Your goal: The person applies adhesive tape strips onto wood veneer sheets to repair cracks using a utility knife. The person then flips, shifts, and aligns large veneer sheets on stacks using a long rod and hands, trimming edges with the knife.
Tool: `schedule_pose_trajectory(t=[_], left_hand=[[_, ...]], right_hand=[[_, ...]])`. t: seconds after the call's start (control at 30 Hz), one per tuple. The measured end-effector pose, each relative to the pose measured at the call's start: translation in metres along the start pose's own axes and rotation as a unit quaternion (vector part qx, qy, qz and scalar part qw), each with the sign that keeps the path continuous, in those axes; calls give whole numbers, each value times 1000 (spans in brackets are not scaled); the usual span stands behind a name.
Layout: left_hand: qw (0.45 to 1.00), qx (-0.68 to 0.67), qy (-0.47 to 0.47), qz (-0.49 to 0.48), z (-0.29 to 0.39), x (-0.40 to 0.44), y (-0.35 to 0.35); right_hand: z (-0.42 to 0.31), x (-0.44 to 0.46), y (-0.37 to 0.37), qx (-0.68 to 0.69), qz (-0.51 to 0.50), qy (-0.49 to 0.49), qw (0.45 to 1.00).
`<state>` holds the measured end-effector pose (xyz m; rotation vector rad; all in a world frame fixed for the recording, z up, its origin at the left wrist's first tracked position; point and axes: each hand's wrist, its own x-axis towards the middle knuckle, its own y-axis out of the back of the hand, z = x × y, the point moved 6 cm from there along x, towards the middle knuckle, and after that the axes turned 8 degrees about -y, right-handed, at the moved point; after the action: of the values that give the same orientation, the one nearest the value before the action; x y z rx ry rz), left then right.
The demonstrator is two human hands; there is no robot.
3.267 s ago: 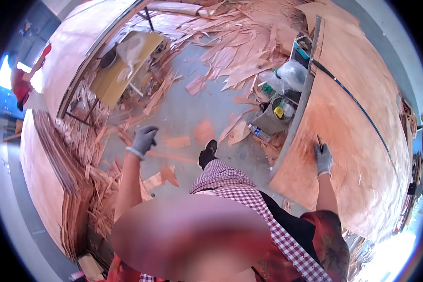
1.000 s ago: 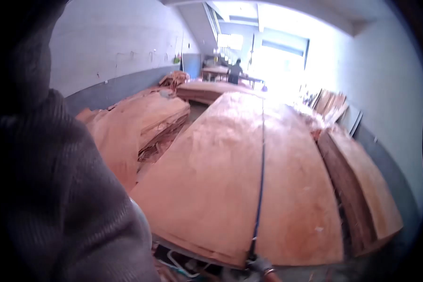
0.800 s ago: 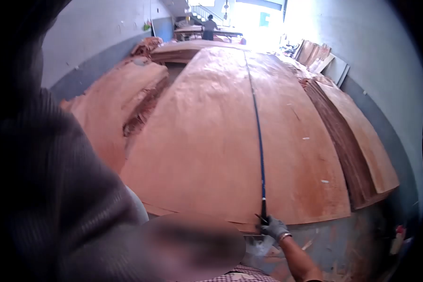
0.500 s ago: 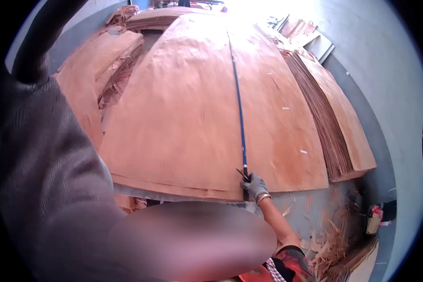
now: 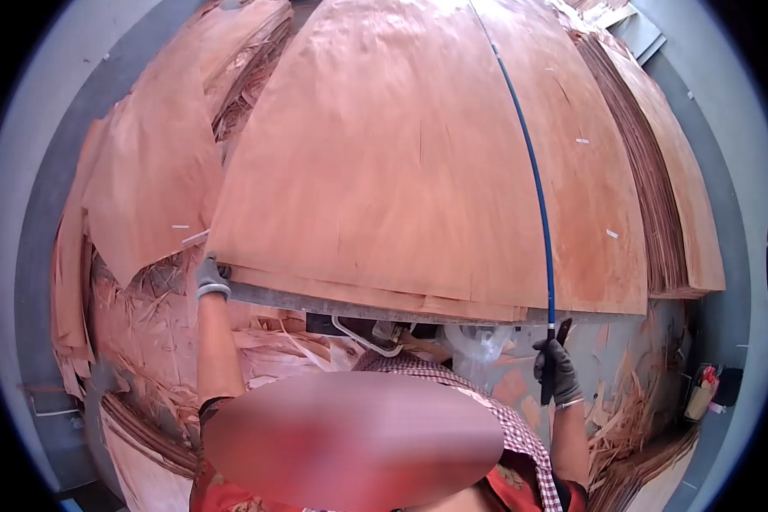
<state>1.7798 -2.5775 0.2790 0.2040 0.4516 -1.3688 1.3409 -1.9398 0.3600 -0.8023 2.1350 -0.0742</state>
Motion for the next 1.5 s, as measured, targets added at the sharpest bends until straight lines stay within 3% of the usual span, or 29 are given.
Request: schedule_pose_trajectory(t=[0.03, 0.07, 0.1, 0.13, 0.17, 0.2, 0.23, 0.27, 0.33, 0.4, 0.5, 0.53, 0.57, 0.67, 0.83, 0.97, 1.07, 1.13, 1.17, 1.2, 1.3, 1.4, 1.47, 1.5], left_hand=[[998, -61, 33, 6, 1, 3, 1], [966, 202, -159, -30, 18, 19, 16], [832, 444, -319, -94, 21, 32, 13], [613, 623, -482, -58, 22, 38, 14], [660, 570, -487, -48, 21, 35, 6], [829, 385, -401, -60, 26, 26, -7], [977, -18, -205, -53, 25, 8, -24], [978, -103, -179, -31, 36, -15, -35], [959, -50, -276, -30, 68, -55, -58], [912, 68, -403, -29, 95, -90, -85], [748, 261, -608, -62, 105, -164, -147], [713, 168, -671, -117, 101, -193, -167], [584, 177, -779, -142, 93, -229, -186], [527, 418, -702, -234, 30, -270, -239], [393, 529, -645, -388, -59, -313, -275], [302, 609, -497, -540, -82, -312, -254], [631, 333, -396, -578, -15, -309, -256], [738, 232, -460, -436, 57, -316, -251], [770, 197, -445, -413, 70, -308, -254], [799, 161, -431, -387, 84, -295, -253], [708, 362, -543, -269, 74, -235, -261], [652, 633, -387, -157, 8, -168, -238], [651, 628, -372, -211, 8, -165, -231], [650, 625, -361, -237, 7, -164, -229]], right_hand=[[4, 2, 17, -58, 47, 26, 997], [9, -3, 26, -62, 79, 18, 995], [11, -3, 34, -69, 104, 20, 992], [20, 4, 51, -61, 115, 22, 991], [25, 8, 56, -62, 123, 31, 990], [29, 13, 60, -63, 131, 39, 989], [32, 18, 64, -64, 139, 48, 987], [32, 20, 64, -68, 122, 41, 989], [22, 23, 53, -45, 119, 75, 989], [19, 34, 58, -50, 175, 79, 980], [7, 33, 43, -115, 260, 103, 953], [2, 28, 31, -150, 285, 113, 940], [-2, 22, 21, -146, 294, 125, 936], [-6, -4, 0, -218, 306, 161, 913], [8, -54, -11, -273, 288, 167, 903], [80, -45, 31, -256, 218, 160, 928], [116, -40, 19, -255, 181, 84, 946], [112, -52, -22, -314, 153, 50, 936], [152, -20, -9, -328, 30, 40, 943], [157, -16, -16, -340, -14, 42, 939], [162, -15, -31, -384, -72, 56, 919], [170, -12, -42, -419, -107, 83, 898], [178, -3, -43, -473, -125, 126, 863], [186, 3, -41, -452, -132, 108, 876]])
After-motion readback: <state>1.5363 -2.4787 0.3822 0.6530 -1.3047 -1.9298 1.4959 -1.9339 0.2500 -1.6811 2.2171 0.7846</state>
